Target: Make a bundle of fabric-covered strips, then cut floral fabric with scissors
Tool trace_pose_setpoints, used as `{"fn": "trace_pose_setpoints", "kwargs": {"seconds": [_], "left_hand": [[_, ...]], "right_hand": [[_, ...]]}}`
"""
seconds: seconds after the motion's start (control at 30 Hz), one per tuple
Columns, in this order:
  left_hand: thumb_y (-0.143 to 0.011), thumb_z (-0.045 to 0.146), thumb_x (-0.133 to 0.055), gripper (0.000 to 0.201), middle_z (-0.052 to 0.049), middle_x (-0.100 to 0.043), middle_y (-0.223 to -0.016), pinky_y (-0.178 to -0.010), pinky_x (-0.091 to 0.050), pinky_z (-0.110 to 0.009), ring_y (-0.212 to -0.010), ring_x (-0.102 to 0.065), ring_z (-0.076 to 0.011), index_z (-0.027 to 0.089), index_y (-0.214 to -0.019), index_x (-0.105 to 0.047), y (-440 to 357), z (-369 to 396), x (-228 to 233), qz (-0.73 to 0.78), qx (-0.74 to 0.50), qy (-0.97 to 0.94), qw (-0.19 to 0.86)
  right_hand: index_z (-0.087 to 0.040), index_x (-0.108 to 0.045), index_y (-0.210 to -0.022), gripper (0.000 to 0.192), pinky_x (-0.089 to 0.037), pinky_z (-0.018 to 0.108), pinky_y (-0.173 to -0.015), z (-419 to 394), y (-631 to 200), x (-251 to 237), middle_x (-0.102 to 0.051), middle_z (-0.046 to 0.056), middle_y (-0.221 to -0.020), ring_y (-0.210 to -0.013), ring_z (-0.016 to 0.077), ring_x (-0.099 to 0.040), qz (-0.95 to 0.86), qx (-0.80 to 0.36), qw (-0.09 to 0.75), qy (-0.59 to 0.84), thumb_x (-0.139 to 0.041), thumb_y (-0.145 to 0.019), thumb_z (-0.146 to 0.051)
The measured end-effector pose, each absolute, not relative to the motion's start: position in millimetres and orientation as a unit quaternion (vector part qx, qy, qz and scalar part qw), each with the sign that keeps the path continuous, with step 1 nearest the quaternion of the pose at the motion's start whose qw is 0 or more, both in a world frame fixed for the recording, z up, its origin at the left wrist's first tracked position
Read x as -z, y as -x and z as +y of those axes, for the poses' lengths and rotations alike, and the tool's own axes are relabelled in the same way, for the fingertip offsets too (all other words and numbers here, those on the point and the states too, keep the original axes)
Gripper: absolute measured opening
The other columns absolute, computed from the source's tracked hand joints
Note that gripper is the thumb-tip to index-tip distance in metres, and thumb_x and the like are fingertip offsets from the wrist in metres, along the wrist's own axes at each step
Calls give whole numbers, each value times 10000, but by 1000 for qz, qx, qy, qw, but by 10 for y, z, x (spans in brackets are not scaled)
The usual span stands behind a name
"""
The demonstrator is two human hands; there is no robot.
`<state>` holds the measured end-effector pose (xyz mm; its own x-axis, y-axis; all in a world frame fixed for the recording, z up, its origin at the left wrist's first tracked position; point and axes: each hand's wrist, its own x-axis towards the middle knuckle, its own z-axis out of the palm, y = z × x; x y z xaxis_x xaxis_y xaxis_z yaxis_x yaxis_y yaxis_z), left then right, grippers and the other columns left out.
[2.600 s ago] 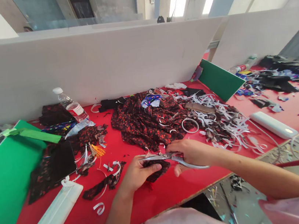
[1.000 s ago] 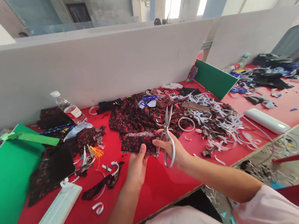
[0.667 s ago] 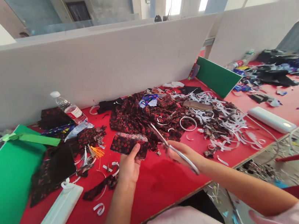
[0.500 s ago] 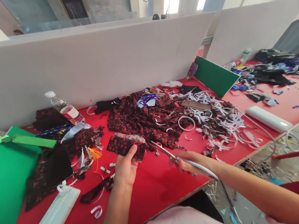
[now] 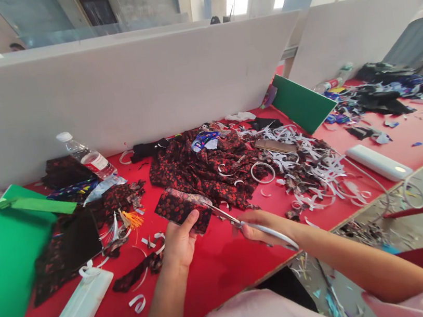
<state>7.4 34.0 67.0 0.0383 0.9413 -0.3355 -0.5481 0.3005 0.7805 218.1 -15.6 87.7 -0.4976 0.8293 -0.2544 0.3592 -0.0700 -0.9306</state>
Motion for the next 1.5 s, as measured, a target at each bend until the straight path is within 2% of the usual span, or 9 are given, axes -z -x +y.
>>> {"fn": "trace_pose_setpoints", "kwargs": {"seconds": [0.47,0.77,1.07,1.5], "left_hand": [[-583,155,-774,401,-5,-720,-848,-670,-549,-237,-786,-674,-161,189,-960,-642,-71,345,-667,413,-540,-237,694],[-558,173,-789,378,-20,-721,-868,-753,-540,-280,-828,-671,-180,180,-909,-648,-49,345,-654,409,-539,-241,696],[-549,184,-794,365,-22,-719,-857,-720,-547,-275,-813,-673,-185,174,-883,-647,-44,345,-648,418,-532,-249,693],[-531,195,-804,396,-39,-721,-865,-726,-547,-285,-808,-675,-195,165,-896,-651,-51,346,-643,420,-532,-254,690]], "right_hand": [[-131,-542,-853,730,-257,178,-395,-162,-2134,-937,-349,-33,-592,-476,63,-321,-647,-570,206,463,-316,-690,-806],[-144,-555,-962,672,-330,181,-397,-175,-2230,-858,-405,-27,-614,-455,66,-379,-622,-616,185,446,-281,-782,-731],[-119,-575,-914,745,-305,174,-396,-168,-2160,-932,-364,-34,-593,-475,63,-348,-646,-582,206,449,-310,-710,-784],[-139,-554,-889,695,-291,172,-373,-183,-2195,-880,-368,-41,-582,-444,59,-352,-628,-602,197,451,-321,-723,-773]]}}
